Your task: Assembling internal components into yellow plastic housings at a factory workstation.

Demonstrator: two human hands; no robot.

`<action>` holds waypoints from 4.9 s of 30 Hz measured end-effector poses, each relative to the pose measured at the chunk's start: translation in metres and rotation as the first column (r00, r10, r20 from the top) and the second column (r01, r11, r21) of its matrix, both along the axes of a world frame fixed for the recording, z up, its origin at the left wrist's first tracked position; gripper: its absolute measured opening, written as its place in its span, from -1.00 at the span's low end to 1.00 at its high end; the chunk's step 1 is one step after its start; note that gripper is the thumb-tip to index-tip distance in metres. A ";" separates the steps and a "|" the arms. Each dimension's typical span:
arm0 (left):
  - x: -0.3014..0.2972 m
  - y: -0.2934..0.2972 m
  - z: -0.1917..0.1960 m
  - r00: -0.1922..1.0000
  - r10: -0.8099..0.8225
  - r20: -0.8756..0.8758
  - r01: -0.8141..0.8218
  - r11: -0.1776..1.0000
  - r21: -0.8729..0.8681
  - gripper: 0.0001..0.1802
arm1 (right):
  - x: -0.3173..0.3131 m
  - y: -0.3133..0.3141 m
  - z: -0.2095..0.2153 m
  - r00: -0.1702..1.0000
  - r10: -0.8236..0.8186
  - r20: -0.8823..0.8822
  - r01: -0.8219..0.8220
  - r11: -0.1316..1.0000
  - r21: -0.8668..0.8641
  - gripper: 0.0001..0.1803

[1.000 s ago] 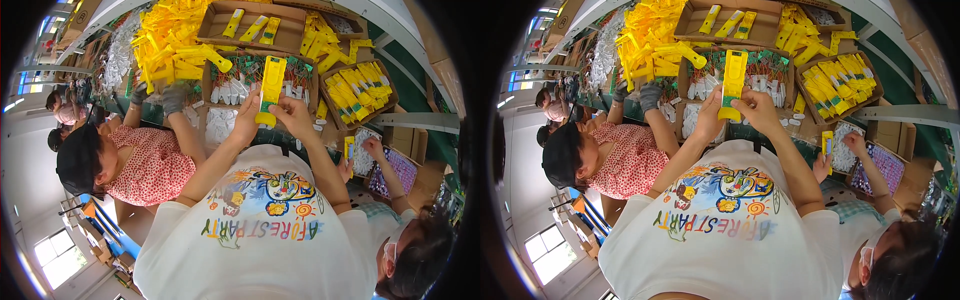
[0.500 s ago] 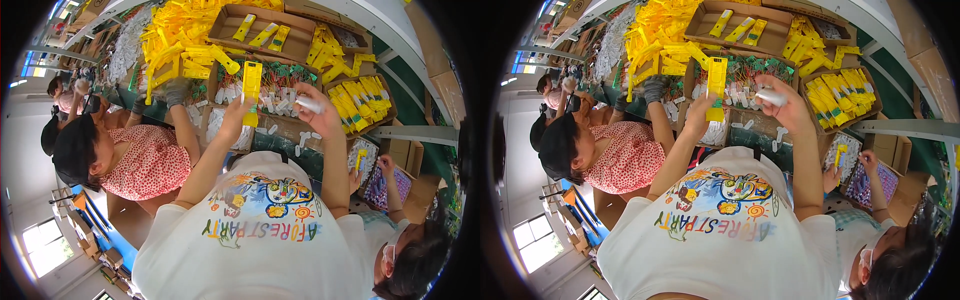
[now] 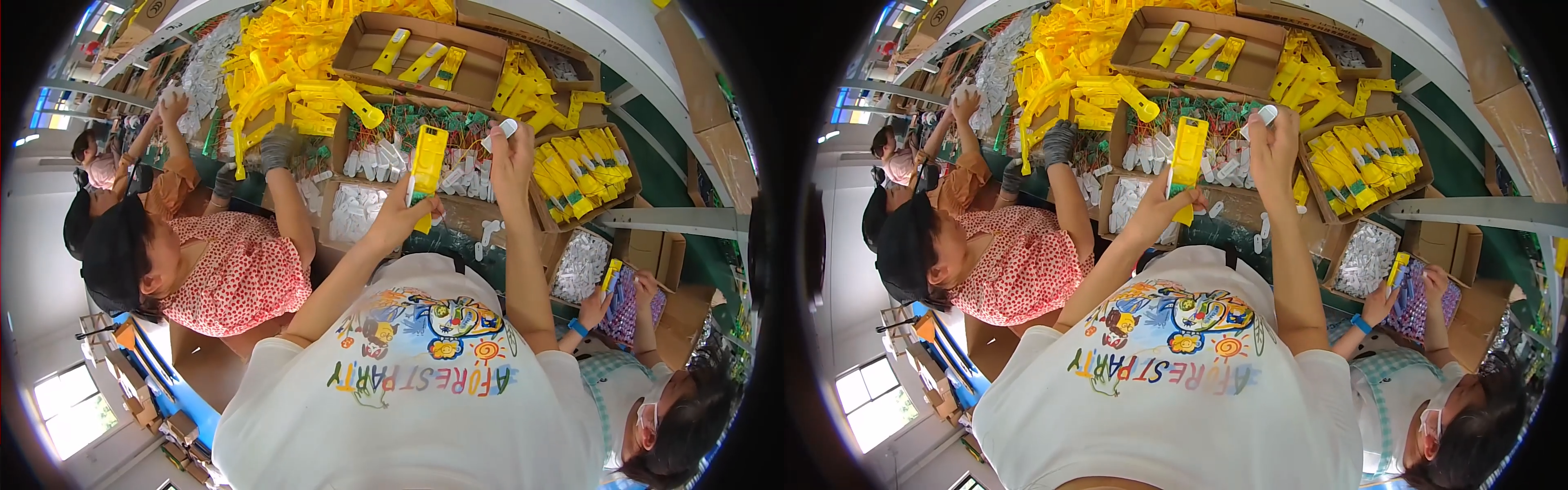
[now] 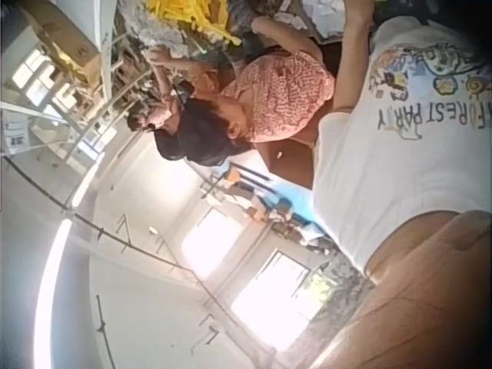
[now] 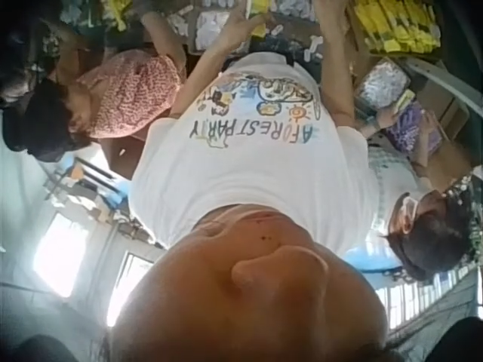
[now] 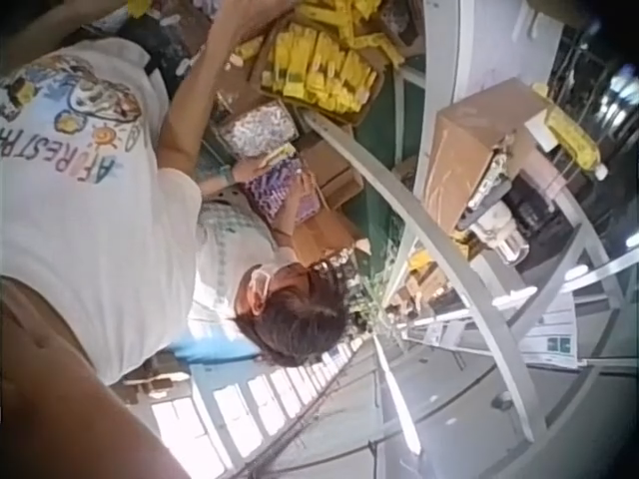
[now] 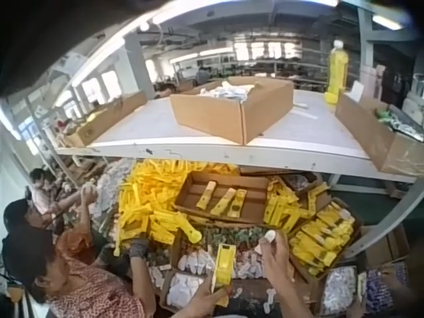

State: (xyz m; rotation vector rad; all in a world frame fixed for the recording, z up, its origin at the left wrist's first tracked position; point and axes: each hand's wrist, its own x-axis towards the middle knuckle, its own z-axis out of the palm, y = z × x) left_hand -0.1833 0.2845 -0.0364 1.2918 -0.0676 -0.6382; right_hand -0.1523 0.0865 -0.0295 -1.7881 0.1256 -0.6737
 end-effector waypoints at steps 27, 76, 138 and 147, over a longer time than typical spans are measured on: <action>-0.016 -0.030 -0.010 0.824 -0.197 0.532 -0.221 0.752 0.621 -0.44 | -0.001 0.033 -0.003 0.984 -0.139 -0.113 0.073 0.890 -0.451 -0.67; -0.054 -0.006 -0.045 0.785 0.012 -0.620 -0.021 1.000 -0.006 -0.57 | -0.138 -0.046 -0.206 0.688 -0.369 -0.625 0.007 0.865 -0.503 -0.63; 0.007 -0.033 0.053 0.762 0.129 0.635 -0.295 0.941 0.163 -0.56 | -0.063 -0.008 0.014 0.862 0.507 0.017 -0.391 0.642 0.659 -0.88; -0.015 -0.050 0.057 0.945 0.149 0.290 -0.141 0.989 -0.047 -0.51 | -0.097 0.018 0.028 0.895 0.446 -0.005 -0.336 0.680 0.652 -0.84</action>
